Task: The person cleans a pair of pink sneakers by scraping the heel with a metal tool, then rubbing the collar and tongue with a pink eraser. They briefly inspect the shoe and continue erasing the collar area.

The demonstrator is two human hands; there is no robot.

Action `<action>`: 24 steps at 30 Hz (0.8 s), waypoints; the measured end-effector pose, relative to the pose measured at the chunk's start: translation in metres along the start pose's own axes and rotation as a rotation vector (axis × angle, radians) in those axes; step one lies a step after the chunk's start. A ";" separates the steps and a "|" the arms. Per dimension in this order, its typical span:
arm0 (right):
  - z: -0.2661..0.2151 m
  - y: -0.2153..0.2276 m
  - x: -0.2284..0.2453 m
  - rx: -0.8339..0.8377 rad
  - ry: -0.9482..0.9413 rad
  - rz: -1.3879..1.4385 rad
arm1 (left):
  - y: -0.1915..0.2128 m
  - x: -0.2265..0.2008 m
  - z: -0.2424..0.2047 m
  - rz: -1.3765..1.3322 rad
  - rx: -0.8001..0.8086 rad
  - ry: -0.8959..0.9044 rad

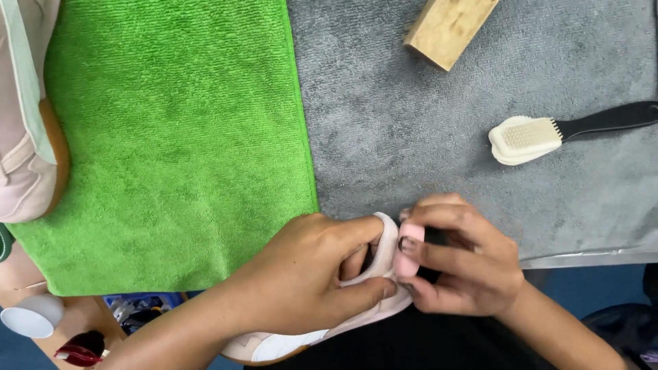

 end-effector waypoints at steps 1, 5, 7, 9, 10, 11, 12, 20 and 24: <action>0.003 0.003 -0.006 -0.003 -0.021 -0.070 | 0.000 0.001 0.001 -0.003 0.010 0.017; 0.001 0.010 -0.013 -0.047 -0.071 -0.083 | 0.003 0.001 -0.001 -0.028 0.042 0.060; 0.002 0.007 -0.012 -0.052 -0.078 -0.053 | 0.003 0.000 -0.001 -0.035 0.044 0.063; 0.002 0.003 -0.006 -0.065 -0.071 -0.029 | 0.002 0.001 0.000 -0.031 0.043 0.055; 0.002 0.000 0.001 -0.043 -0.045 -0.030 | 0.001 0.001 -0.001 -0.033 0.030 0.057; 0.002 -0.003 0.008 -0.022 -0.018 -0.031 | 0.000 0.001 -0.001 -0.036 0.018 0.060; -0.002 0.001 0.010 -0.017 -0.011 -0.032 | 0.001 0.001 0.000 -0.035 0.010 0.057; 0.002 -0.003 -0.005 -0.077 -0.040 -0.060 | 0.000 0.001 0.000 -0.010 0.028 0.072; -0.004 0.002 0.010 0.036 -0.003 -0.098 | 0.001 0.002 0.001 -0.030 -0.015 0.045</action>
Point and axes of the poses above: each hand's wrist, its own z-axis towards the middle knuckle, its own y-axis out of the back of the hand, x = y × z, the point moved 3 cm from there along z, towards the middle knuckle, and after that the axes turned 6 degrees about -x, right-handed, at the moved point
